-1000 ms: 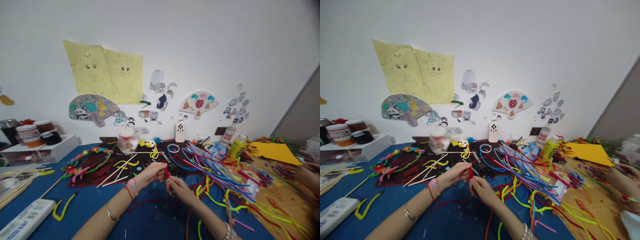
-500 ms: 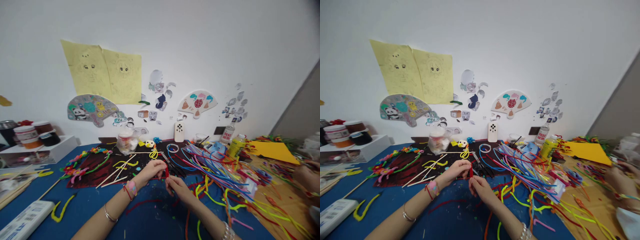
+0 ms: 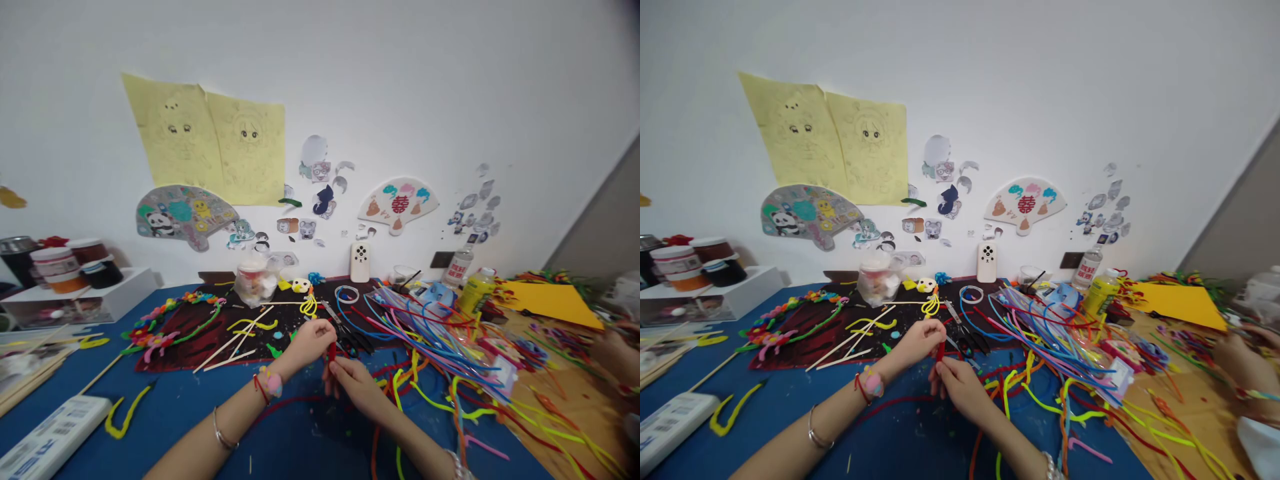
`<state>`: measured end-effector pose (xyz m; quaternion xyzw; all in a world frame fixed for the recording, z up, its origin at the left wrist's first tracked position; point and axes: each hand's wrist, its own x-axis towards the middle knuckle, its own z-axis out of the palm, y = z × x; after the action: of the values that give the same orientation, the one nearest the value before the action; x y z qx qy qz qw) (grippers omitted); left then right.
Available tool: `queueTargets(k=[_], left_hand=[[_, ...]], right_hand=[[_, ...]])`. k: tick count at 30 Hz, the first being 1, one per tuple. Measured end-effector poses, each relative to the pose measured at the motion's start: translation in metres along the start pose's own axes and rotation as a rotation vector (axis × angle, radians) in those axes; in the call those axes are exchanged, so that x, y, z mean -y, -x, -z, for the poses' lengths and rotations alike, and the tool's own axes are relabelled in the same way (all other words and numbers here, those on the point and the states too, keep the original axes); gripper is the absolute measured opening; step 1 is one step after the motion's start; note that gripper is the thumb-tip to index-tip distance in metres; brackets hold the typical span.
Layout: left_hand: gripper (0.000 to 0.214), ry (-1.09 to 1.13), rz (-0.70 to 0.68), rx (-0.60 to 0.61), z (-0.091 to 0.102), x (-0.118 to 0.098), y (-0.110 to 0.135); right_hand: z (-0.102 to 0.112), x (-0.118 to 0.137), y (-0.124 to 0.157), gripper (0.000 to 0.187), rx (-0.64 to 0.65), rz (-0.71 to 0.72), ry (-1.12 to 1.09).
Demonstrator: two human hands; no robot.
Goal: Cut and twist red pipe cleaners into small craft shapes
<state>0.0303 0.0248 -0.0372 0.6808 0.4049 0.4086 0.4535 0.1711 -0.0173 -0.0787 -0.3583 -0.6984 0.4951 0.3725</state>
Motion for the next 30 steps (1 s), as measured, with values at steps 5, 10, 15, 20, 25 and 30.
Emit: queueTargets(k=[5, 10, 15, 20, 25, 30], left_hand=[[0.010, -0.010, -0.010, 0.006, 0.011, -0.005, -0.001], [0.011, 0.022, 0.012, 0.075, 0.007, -0.009, 0.003], [0.013, 0.049, 0.026, 0.104, 0.002, -0.010, 0.006], [0.013, -0.001, -0.007, 0.069, 0.002, -0.011, 0.006], [0.010, -0.131, -0.076, -0.004, 0.006, -0.017, 0.008], [0.010, -0.232, -0.115, -0.113, 0.008, -0.017, 0.010]], right_hand=[[0.011, -0.001, -0.007, 0.040, 0.072, 0.020, -0.343], [0.016, -0.004, -0.008, 0.035, -0.008, -0.020, -0.433], [0.014, -0.003, -0.004, 0.034, 0.039, -0.136, -0.673], [0.015, -0.005, -0.004, 0.029, 0.028, -0.191, -0.728], [0.016, -0.001, -0.006, 0.027, -0.028, -0.212, -0.595], [0.012, 0.003, -0.006, 0.032, -0.086, -0.154, -0.312]])
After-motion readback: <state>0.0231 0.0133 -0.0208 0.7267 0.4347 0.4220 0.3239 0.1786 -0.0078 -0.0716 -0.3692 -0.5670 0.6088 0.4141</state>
